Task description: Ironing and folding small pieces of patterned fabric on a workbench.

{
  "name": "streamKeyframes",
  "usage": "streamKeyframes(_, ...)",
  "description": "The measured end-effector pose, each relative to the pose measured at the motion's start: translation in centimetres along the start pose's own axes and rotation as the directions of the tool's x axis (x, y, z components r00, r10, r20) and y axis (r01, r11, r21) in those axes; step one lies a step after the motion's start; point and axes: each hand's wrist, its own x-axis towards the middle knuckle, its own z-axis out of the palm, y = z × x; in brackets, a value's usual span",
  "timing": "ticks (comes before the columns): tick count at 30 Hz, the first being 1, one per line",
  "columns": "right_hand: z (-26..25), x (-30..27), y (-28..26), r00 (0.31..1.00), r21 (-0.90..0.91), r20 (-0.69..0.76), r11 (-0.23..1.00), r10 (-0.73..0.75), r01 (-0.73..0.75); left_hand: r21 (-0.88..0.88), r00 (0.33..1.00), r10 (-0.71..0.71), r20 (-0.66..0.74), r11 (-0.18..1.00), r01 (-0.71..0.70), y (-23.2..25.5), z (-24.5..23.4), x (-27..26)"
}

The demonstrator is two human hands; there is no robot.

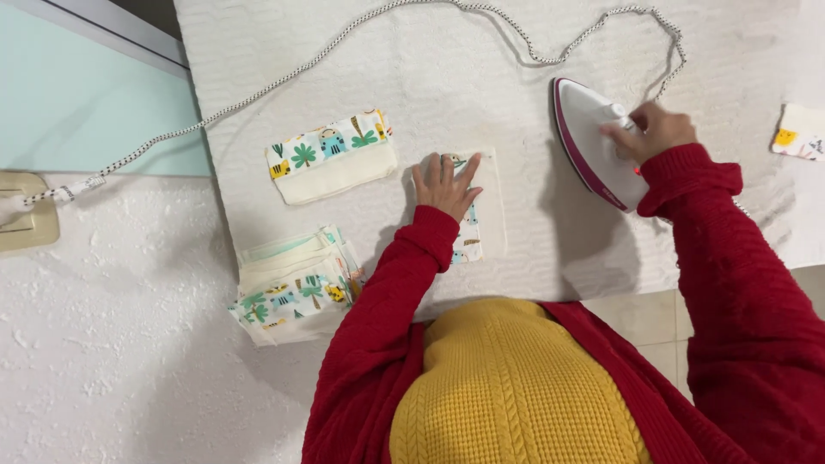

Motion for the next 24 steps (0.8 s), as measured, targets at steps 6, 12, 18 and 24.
streamKeyframes(6, -0.2, 1.7, -3.8, 0.854, -0.088, 0.479, 0.979, 0.202, -0.182, -0.006, 0.999, -0.013, -0.042, 1.000, 0.013, 0.0, 0.0, -0.1)
streamKeyframes(12, -0.5, 0.0, -9.4, 0.826, -0.253, 0.561, 0.962, 0.057, 0.105, -0.048, 0.995, -0.026, -0.095, 0.999, 0.021, 0.2, 0.2, -0.1)
streamKeyframes(18, 1.5, -0.3, -8.5, 0.825, -0.290, 0.563, 0.946, 0.047, 0.145, -0.054, 0.998, -0.011, -0.066, 0.999, 0.008, 0.1, 0.0, -0.4)
streamKeyframes(24, 0.3, 0.3, -7.6, 0.830, -0.282, 0.555, 0.950, 0.051, 0.131, -0.055, 0.994, -0.019, -0.104, 0.998, 0.013, -0.1, 0.5, -0.6)
